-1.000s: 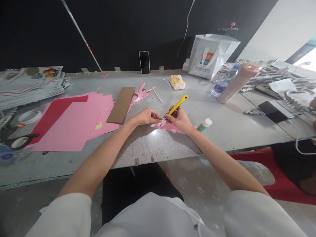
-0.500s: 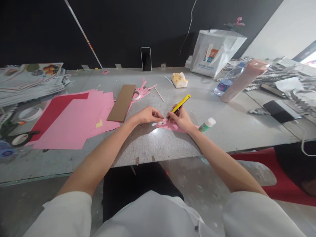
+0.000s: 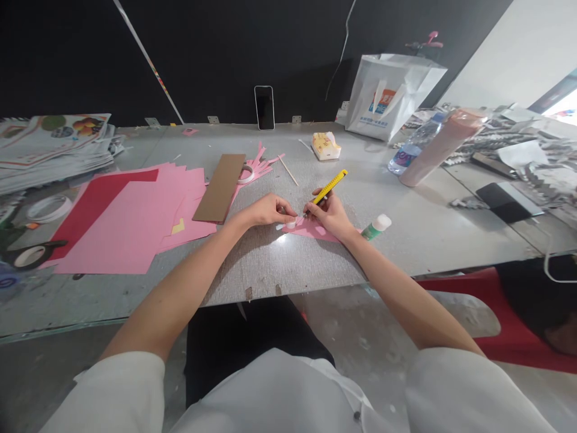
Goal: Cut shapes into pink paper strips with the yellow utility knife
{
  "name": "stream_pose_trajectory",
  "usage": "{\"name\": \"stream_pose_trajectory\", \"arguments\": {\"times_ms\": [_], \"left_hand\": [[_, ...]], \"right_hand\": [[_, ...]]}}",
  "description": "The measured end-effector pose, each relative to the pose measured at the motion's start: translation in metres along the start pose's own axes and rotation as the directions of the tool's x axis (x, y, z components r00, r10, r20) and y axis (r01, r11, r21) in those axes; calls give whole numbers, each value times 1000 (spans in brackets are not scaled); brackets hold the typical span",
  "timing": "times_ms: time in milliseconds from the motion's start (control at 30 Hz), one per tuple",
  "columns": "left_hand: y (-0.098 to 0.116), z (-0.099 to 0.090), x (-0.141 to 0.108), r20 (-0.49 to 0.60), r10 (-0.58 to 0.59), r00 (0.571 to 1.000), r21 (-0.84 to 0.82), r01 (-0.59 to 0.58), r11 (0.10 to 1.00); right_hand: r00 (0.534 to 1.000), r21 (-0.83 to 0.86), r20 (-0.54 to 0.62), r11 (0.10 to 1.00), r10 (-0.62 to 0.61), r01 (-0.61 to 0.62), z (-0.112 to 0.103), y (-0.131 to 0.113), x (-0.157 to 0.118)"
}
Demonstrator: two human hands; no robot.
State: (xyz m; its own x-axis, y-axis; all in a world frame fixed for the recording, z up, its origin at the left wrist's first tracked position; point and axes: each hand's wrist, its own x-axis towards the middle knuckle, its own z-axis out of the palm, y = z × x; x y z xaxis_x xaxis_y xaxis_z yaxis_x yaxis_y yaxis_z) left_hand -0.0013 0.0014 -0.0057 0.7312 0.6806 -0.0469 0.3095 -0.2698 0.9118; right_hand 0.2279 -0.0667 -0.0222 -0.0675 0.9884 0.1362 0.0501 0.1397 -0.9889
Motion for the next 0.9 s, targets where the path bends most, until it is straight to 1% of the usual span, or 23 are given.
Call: {"name": "stream_pose_trajectory", "arguments": {"times_ms": [167, 300, 567, 767, 900], "left_hand": [[-1, 0, 0, 9, 6, 1000, 7, -7, 1000], [-4, 0, 2, 11, 3, 1000, 20, -3, 1000], [-5, 1, 3, -4, 30, 1000, -4, -30, 1000], [-6, 1, 3, -4, 56, 998, 0, -56, 998], [-10, 1, 5, -19, 51, 999, 25, -50, 998]], "right_hand": [[999, 36, 12, 998, 45, -46, 2, -3, -1], [997, 51, 46, 997, 55, -58, 2, -3, 0], [994, -40, 97, 998, 43, -40, 1, -3, 8], [981, -115, 187, 993, 59, -38, 6, -8, 24], [985, -99, 165, 994, 55, -39, 10, -3, 27]]}}
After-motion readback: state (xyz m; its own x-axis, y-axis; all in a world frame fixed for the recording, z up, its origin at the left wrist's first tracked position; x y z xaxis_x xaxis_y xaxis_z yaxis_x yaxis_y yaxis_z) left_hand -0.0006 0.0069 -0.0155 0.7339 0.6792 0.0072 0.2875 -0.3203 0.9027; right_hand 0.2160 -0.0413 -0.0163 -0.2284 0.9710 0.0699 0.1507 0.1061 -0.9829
